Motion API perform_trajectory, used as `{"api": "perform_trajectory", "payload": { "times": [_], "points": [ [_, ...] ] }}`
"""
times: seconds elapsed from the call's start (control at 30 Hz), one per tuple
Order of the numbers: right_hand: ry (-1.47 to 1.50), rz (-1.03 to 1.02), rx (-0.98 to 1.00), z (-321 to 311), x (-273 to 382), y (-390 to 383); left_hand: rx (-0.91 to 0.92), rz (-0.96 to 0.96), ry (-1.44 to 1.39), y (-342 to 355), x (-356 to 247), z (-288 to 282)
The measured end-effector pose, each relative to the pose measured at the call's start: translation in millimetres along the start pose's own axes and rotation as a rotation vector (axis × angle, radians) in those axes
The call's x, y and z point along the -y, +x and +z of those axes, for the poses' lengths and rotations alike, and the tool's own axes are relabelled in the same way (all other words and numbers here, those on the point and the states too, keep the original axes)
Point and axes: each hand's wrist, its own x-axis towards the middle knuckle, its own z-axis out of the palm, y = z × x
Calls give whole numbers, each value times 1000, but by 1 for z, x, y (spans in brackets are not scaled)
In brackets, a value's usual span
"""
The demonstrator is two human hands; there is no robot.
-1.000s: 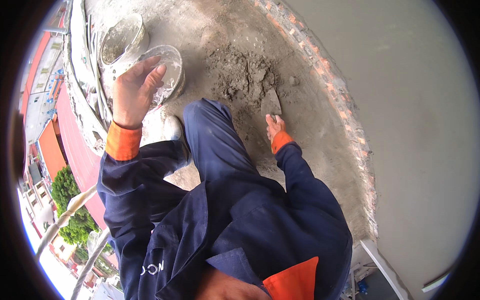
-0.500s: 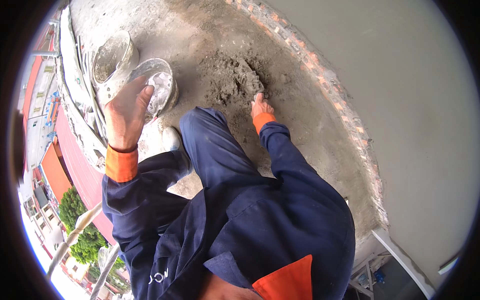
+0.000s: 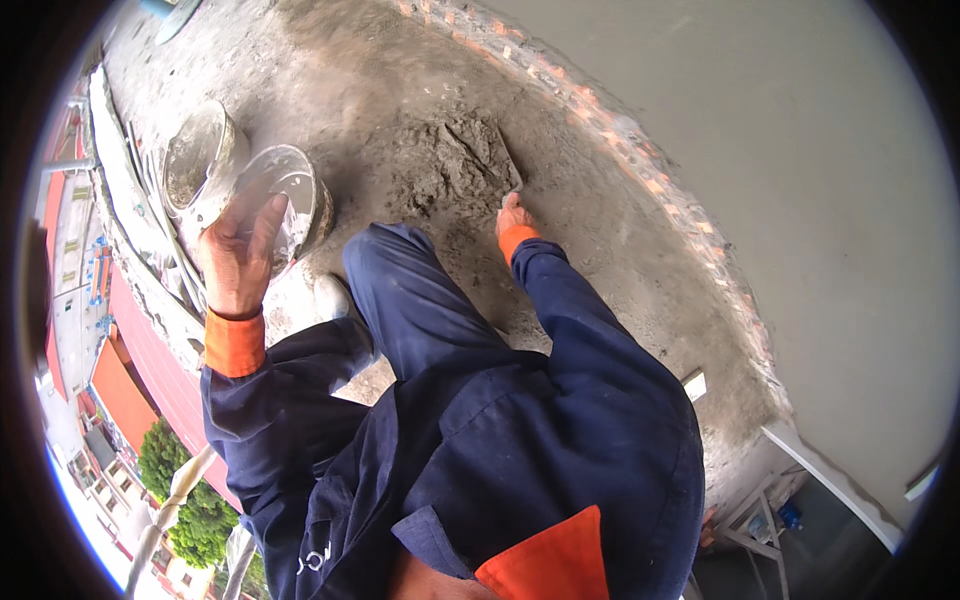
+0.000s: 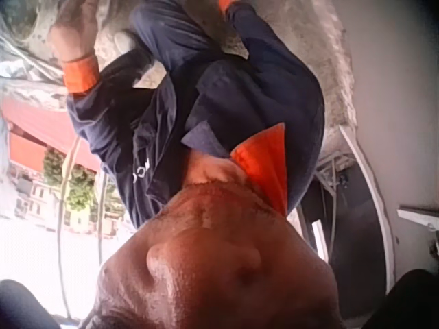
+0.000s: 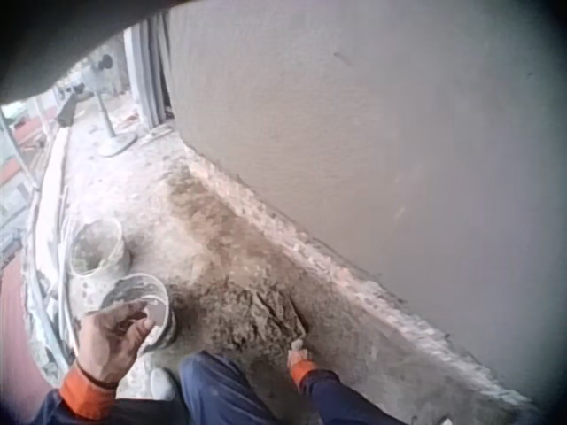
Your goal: The person applies wet plaster to the top and sides of a low wall or ledge at a construction site using a trowel and a long straight-edge guide. The person scoops plaster from a bucket, spreads it onto the surface, and uses the guide to level the edges.
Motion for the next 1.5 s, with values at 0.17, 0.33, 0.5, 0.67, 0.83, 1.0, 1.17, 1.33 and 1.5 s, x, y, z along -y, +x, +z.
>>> {"api": "perform_trajectory", "payload": {
  "times": [0.17,0.33,0.5,0.67,0.83,1.0,1.17,1.33,1.5],
  "points": [
    [-40,-150,76,-17,-28,-20,-1,-7,-79,1,11,14],
    [109,-73,-3,-66,-39,-2,12,11,-34,2,7,14],
    [102,-166,-221,-20,-58,83,18,12,-10,9,6,20],
    [661,288,428,-46,-46,-3,7,-69,12,2,14,7],
    [604,139,242,-100,-93,-2,-24,81,91,10,13,8],
    [114,-112,-129,-97,-27,102,10,19,-25,3,-2,9],
    [3,-144,-114,-110,74,131,105,17,127,-6,-7,9],
    [-82,-319,-74,-98,109,139,71,98,195,-23,-13,6],
    [-205,-476,66,-97,82,111,24,92,213,-31,-9,-2]
  ]
}}
